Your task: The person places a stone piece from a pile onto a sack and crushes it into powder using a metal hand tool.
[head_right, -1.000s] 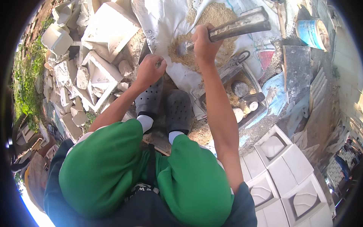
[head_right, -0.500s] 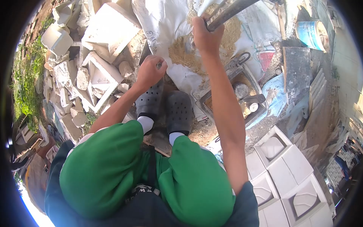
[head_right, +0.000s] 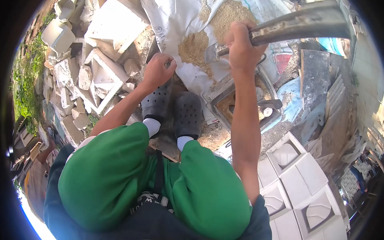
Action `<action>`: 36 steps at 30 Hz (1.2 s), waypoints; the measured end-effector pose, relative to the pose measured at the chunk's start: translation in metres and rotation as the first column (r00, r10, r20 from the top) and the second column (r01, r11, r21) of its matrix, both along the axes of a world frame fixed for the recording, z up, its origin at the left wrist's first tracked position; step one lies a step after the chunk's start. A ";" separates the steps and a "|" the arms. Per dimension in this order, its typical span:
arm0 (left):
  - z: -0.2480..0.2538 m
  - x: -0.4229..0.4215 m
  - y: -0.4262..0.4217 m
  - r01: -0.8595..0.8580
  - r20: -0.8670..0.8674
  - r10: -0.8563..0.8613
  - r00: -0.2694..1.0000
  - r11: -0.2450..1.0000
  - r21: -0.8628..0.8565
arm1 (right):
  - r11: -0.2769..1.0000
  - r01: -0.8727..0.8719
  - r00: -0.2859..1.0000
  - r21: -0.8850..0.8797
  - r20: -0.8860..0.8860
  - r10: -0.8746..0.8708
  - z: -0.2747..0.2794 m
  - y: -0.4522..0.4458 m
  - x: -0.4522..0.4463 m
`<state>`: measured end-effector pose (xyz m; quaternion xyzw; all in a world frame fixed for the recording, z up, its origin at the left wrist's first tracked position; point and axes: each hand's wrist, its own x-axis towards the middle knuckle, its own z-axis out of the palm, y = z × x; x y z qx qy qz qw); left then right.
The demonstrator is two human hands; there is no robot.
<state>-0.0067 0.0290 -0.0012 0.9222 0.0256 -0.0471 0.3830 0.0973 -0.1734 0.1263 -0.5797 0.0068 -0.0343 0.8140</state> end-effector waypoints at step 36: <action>-0.002 0.002 -0.001 0.001 0.024 -0.001 1.000 1.000 0.026 | 0.998 -0.049 0.998 -0.029 -0.047 0.048 -0.067 0.031 -0.027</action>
